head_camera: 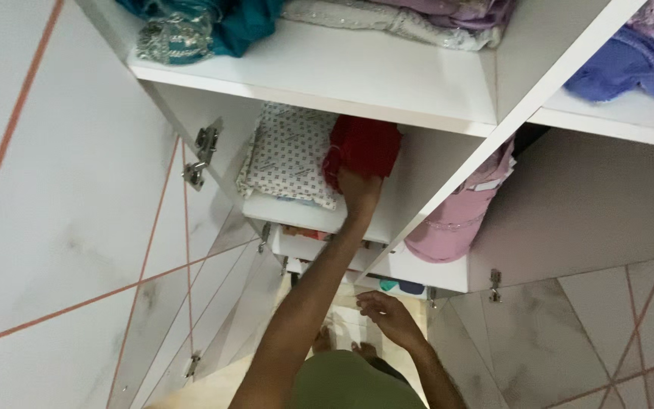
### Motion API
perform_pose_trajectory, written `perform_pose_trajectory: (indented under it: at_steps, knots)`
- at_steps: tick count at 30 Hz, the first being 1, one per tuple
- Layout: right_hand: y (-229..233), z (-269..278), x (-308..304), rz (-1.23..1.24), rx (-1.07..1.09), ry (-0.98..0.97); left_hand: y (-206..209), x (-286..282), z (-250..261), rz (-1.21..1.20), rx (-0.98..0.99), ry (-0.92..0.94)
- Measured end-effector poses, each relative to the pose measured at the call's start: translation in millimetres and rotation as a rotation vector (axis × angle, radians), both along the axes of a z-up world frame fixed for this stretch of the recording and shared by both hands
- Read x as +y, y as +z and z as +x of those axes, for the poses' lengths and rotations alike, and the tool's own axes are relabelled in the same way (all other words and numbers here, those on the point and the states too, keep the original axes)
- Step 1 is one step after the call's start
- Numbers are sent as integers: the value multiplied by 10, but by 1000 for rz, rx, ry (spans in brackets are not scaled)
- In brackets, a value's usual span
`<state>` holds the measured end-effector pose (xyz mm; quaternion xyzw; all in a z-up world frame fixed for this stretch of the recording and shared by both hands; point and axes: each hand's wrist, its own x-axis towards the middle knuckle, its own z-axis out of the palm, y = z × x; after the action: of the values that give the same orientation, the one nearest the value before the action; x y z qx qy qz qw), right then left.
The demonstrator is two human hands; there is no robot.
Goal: The person removes folded clothes from a white wardrobe shelf and places them on a nearby bed. They handle several garments one at a time, including a red patterned cloth, a pink shirt, and other folded items, then wipe the now-empty shelf with a cloth.
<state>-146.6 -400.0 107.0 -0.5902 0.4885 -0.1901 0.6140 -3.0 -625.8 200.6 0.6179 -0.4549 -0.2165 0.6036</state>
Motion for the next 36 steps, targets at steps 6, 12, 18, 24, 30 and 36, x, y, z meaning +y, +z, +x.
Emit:
perform_pose_trajectory:
  at_steps: [6,12,18,24,30,36]
  knots:
    - [-63,-87,-94,36,4,4,-193,-222,-119,-20,-228,86]
    - [-107,-139,-115,2,37,83,-218,-486,-155,53,13,209]
    - [8,-151,-93,98,102,123,-182,-602,-12,100,134,14]
    - [-10,-233,-150,-45,148,157,-342,-641,67,41,195,-73]
    - [18,-219,-229,120,-129,145,-66,-183,348,-24,1088,-221]
    - [251,-237,-269,462,-762,88,476,1195,626,-142,1354,-443]
